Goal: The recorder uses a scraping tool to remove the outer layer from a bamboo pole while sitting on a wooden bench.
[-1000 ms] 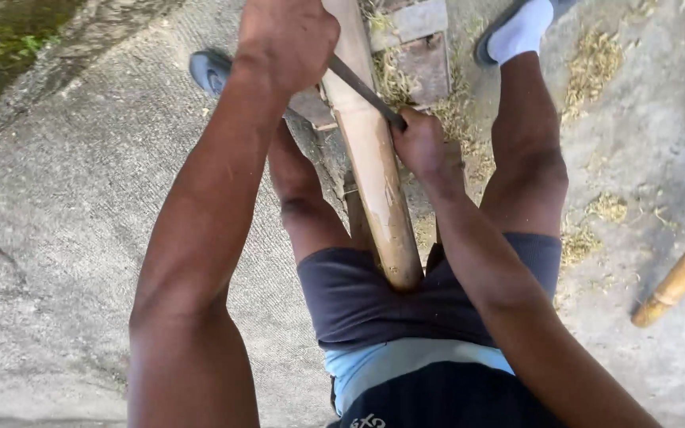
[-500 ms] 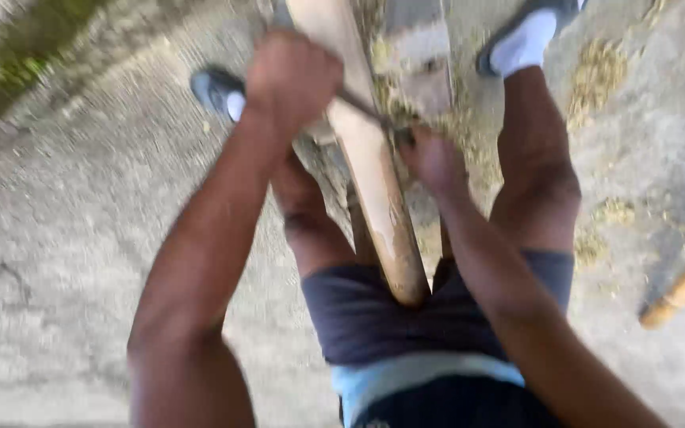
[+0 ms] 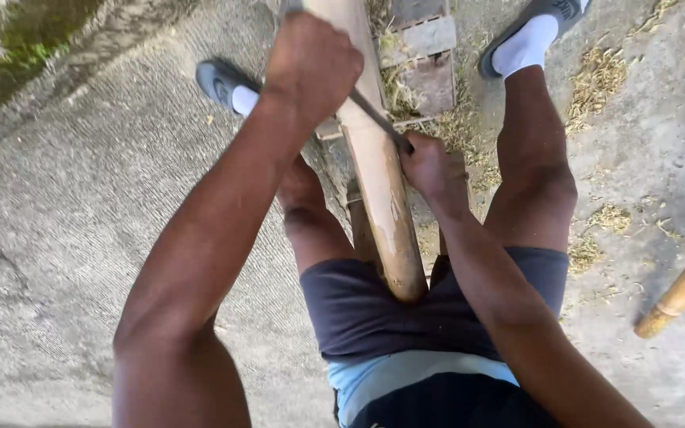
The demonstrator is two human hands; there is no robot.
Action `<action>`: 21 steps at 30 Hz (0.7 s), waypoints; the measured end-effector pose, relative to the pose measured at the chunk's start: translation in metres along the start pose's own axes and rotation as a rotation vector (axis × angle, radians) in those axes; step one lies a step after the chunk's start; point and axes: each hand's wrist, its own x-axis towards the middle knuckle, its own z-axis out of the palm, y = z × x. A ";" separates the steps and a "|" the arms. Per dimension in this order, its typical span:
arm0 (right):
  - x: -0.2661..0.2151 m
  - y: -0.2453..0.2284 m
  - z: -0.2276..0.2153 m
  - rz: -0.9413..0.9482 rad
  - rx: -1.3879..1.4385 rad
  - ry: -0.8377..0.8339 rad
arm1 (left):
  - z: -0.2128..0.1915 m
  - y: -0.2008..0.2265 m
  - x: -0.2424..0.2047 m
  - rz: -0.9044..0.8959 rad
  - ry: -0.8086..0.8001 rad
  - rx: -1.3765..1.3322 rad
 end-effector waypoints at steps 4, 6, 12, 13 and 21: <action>0.017 -0.031 -0.019 0.175 0.103 -0.092 | 0.026 -0.011 0.017 0.007 -0.120 -0.006; 0.011 -0.029 -0.019 0.425 0.187 -0.191 | 0.034 -0.007 0.015 -0.022 -0.093 -0.046; 0.019 -0.025 -0.023 0.108 0.037 -0.154 | 0.014 -0.007 0.010 0.000 -0.198 0.012; 0.044 -0.017 -0.016 -0.083 0.041 -0.074 | 0.027 -0.018 0.020 -0.030 -0.163 -0.020; 0.017 0.005 -0.004 -0.092 0.081 -0.007 | 0.009 -0.002 0.007 -0.036 0.005 0.058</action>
